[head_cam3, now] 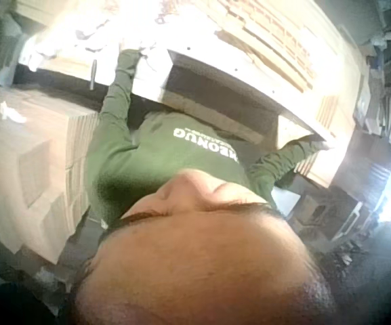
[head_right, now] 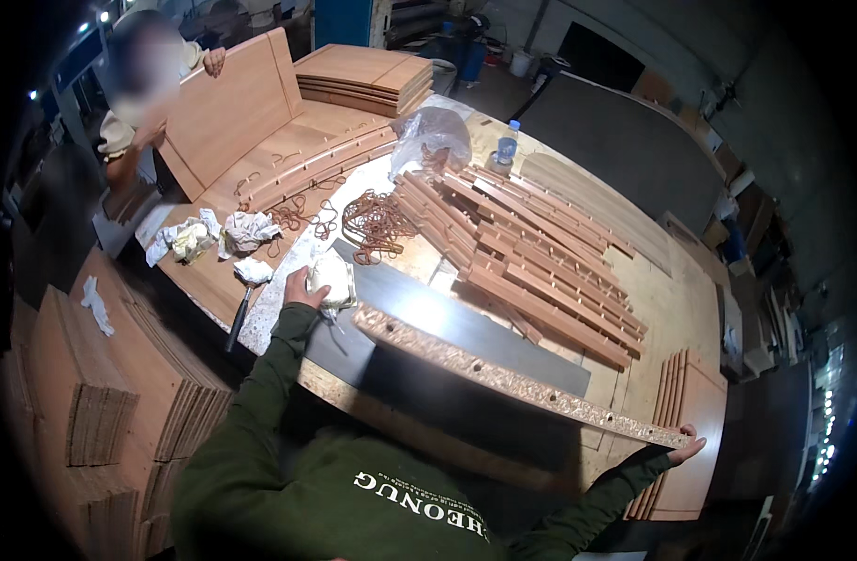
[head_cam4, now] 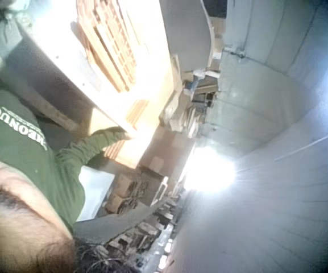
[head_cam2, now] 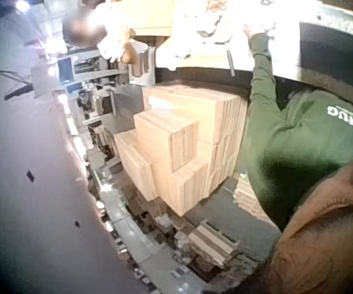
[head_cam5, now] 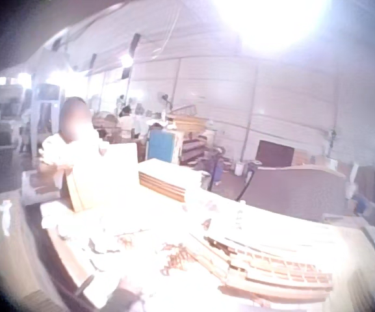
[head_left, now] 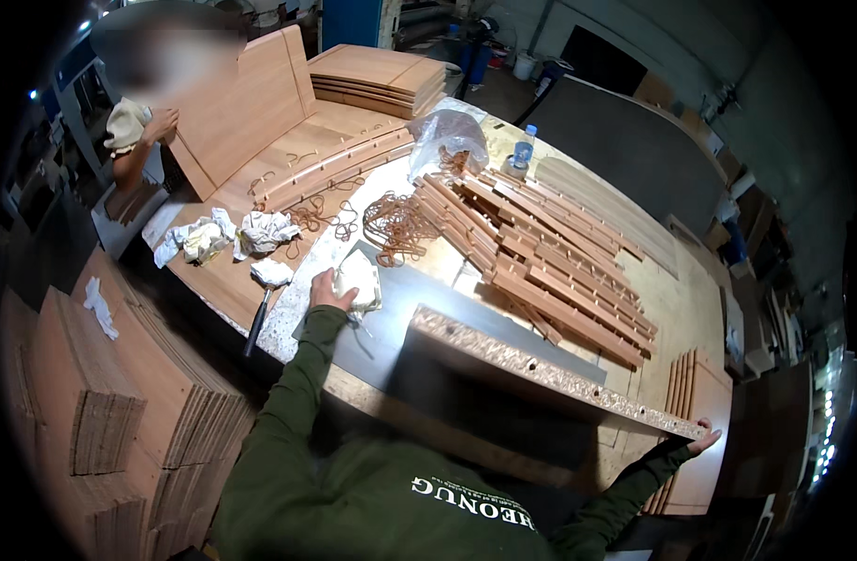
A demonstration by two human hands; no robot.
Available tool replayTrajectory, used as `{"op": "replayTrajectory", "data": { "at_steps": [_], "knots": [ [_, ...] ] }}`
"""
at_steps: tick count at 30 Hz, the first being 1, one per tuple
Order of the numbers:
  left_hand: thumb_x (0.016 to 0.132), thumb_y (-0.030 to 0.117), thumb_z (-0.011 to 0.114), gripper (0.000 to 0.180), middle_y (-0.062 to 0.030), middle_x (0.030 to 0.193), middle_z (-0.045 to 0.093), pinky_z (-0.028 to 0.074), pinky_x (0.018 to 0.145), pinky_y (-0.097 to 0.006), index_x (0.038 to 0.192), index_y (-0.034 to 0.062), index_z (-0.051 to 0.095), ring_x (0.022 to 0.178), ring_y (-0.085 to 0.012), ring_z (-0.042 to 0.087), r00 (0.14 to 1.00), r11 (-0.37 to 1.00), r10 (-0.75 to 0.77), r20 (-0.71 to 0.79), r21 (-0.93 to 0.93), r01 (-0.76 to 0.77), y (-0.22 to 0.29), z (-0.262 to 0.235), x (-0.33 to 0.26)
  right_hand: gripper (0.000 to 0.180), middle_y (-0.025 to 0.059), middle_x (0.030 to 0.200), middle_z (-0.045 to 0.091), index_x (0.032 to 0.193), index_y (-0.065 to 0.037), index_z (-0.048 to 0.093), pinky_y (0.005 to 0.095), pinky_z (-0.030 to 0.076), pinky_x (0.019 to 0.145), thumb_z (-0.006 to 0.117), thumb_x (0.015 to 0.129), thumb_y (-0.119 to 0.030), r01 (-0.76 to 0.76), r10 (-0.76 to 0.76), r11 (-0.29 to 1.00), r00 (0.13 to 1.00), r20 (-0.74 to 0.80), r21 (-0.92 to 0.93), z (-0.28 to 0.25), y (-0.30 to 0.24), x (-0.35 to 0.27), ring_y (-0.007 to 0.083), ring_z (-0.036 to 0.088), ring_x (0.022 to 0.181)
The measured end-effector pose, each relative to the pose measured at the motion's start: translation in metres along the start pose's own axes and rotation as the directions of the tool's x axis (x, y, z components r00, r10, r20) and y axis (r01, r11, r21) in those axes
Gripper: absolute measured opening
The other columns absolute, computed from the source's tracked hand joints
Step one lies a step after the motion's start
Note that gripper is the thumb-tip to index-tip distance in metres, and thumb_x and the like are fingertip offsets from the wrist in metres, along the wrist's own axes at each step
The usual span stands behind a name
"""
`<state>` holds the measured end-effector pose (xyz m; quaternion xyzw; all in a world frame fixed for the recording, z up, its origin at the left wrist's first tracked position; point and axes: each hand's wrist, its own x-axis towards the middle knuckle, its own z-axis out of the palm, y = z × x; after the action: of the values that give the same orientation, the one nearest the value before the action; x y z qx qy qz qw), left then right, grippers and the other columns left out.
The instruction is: The person applies glue from a squeeze bag to the edge of a wooden panel, wipes the edge with a cloth, and then picks up wooden dowels to insert into holes on the panel.
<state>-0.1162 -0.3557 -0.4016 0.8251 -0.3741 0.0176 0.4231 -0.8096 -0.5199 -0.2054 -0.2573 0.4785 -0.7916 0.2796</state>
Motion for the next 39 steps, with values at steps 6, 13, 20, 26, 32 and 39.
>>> {"op": "replayTrajectory", "data": {
  "at_steps": [6, 13, 20, 26, 32, 39],
  "knots": [
    [0.055, 0.036, 0.079, 0.079, -0.0133, 0.112, 0.043, 0.036, 0.089, -0.042, 0.116, 0.0036, 0.043, 0.107, -0.0298, 0.041, 0.974, 0.932, -0.227, 0.022, 0.294, 0.211, 0.064, -0.004, -0.001, 0.05, 0.0039, 0.07, 0.046, 0.07, -0.008, 0.053, 0.0327, 0.042, 0.064, 0.042, 0.085, -0.054, -0.01, 0.008, 1.0, 0.997, -0.077, -0.021, 0.025, 0.007, 0.01, 0.0197, 0.047, 0.065],
    [0.053, 0.036, 0.08, 0.075, -0.014, 0.116, 0.042, 0.034, 0.088, -0.044, 0.113, 0.0073, 0.044, 0.106, -0.0296, 0.041, 0.995, 0.91, -0.078, 0.059, 0.412, 0.047, 0.069, 0.011, -0.016, 0.061, 0.0156, 0.085, 0.06, 0.085, -0.002, 0.058, 0.0389, 0.048, 0.072, 0.039, 0.083, -0.06, -0.064, 0.059, 0.984, 0.998, -0.034, -0.166, 0.071, 0.03, 0.036, 0.0283, 0.058, 0.075],
    [0.054, 0.033, 0.079, 0.07, -0.0157, 0.096, 0.059, 0.034, 0.086, -0.043, 0.111, 0.0109, 0.045, 0.089, -0.031, 0.056, 0.94, 0.921, -0.301, 0.159, 0.304, 0.243, 0.064, 0.025, 0.004, 0.078, 0.019, 0.11, 0.057, 0.116, 0.005, 0.053, 0.0338, 0.044, 0.087, 0.05, 0.077, -0.063, 0.009, 0.01, 0.822, 0.999, 0.031, -0.57, 0.091, 0.139, 0.155, 0.027, 0.056, 0.099],
    [0.06, 0.011, 0.074, 0.059, -0.0148, 0.093, 0.062, 0.05, 0.076, -0.036, 0.11, 0.0043, 0.043, 0.088, -0.0215, 0.061, 0.897, 0.702, -0.427, 0.114, -0.583, 0.408, 0.011, 0.032, 0.01, 0.057, 0.0143, 0.088, 0.063, 0.094, -0.002, 0.062, 0.0368, 0.048, 0.069, 0.048, 0.083, -0.056, -0.342, 0.271, 0.54, 0.936, -0.226, -0.769, 0.089, 0.253, 0.104, 0.0258, 0.057, 0.08],
    [0.063, 0.004, 0.069, 0.064, -0.0155, 0.114, 0.051, 0.047, 0.087, -0.035, 0.118, 0.0, 0.036, 0.101, -0.0218, 0.055, 0.985, 0.501, -0.122, 0.123, -0.849, 0.168, 0.058, -0.064, 0.034, 0.041, 0.0123, 0.106, 0.061, 0.11, 0.0, 0.058, 0.0359, 0.045, 0.083, 0.054, 0.086, -0.033, -0.44, 0.36, 0.516, 0.89, -0.281, -0.735, 0.105, 0.212, 0.037, 0.026, 0.058, 0.096],
    [0.07, 0.014, 0.068, 0.079, -0.0145, 0.124, 0.043, 0.043, 0.091, -0.036, 0.134, 0.0009, 0.024, 0.111, -0.0225, 0.048, 0.905, -0.53, 0.422, 0.06, -0.793, 0.3, 0.163, -0.169, 0.042, 0.033, 0.0127, 0.107, 0.058, 0.109, 0.001, 0.056, 0.0331, 0.042, 0.087, 0.056, 0.086, -0.023, 0.379, -0.07, 0.589, 0.904, 0.422, -0.714, 0.124, 0.192, 0.062, 0.024, 0.054, 0.098]
  ]
}}
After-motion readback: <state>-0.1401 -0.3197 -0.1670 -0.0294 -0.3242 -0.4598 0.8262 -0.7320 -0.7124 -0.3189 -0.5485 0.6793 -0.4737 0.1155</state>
